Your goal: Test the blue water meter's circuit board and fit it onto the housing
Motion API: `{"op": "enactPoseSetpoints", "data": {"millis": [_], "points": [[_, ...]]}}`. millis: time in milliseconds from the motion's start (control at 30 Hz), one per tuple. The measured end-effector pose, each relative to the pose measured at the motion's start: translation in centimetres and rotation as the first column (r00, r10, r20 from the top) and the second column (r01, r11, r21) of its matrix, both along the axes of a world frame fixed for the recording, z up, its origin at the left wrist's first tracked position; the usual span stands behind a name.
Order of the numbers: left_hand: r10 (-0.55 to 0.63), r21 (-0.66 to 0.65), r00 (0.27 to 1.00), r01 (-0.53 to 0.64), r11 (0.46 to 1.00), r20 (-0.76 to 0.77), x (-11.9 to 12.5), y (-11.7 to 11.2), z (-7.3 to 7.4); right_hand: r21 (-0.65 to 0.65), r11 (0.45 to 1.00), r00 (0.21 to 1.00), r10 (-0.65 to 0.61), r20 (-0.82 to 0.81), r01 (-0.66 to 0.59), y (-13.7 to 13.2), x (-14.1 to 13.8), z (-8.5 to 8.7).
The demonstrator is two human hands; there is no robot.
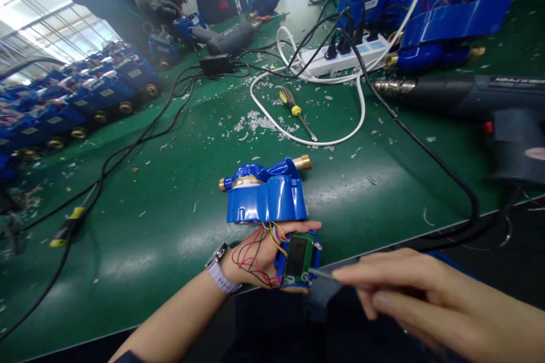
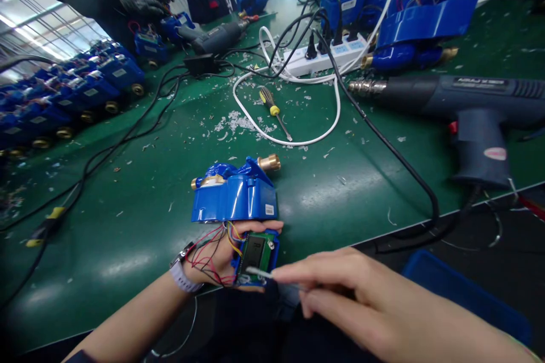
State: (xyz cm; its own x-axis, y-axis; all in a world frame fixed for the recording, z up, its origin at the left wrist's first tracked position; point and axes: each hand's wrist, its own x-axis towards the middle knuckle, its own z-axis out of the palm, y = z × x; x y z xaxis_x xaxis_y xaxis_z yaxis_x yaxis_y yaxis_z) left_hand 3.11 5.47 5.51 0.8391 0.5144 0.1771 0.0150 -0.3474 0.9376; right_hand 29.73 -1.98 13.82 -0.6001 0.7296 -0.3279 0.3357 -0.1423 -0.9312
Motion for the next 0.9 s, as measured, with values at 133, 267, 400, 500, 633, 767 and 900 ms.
{"op": "enactPoseSetpoints", "data": {"millis": [133, 267, 400, 500, 633, 767, 900], "points": [[-0.014, 0.077, 0.999, 0.010, 0.997, 0.040, -0.1, 0.1, -0.1, 0.041, 0.999, 0.984, -0.041, 0.172, 0.035, -2.8, 3.1, -2.2], [0.005, 0.123, 0.999, -0.011, 0.992, 0.045, 0.0, 0.1, -0.2, 0.343, 0.927, 0.964, 0.061, 0.260, -0.151, -3.5, 1.3, -1.7], [0.008, 0.099, 0.999, -0.013, 0.995, 0.051, -0.1, -0.1, -0.3, 0.478, 0.814, 0.918, 0.158, 0.364, -0.329, -2.5, -0.5, -0.3], [0.010, 0.094, 0.999, -0.015, 0.995, 0.049, -0.2, -0.1, -0.1, 0.467, 0.801, 0.891, 0.173, 0.419, -0.375, -2.0, -0.5, 0.1], [0.024, 0.114, 0.998, -0.030, 0.993, 0.052, -0.1, -0.2, 0.2, 0.439, 0.826, 0.905, 0.183, 0.385, -0.354, -1.5, -0.1, 0.3], [0.026, 0.110, 0.997, -0.034, 0.993, 0.068, 0.1, -0.2, 0.1, 0.406, 0.850, 0.921, 0.204, 0.333, -0.335, -0.2, -0.6, 0.9], [-0.006, 0.092, 0.996, -0.003, 0.996, 0.091, 0.0, 0.0, -0.1, 0.404, 0.848, 0.925, 0.229, 0.304, -0.343, 1.5, -1.1, 2.0]]}}
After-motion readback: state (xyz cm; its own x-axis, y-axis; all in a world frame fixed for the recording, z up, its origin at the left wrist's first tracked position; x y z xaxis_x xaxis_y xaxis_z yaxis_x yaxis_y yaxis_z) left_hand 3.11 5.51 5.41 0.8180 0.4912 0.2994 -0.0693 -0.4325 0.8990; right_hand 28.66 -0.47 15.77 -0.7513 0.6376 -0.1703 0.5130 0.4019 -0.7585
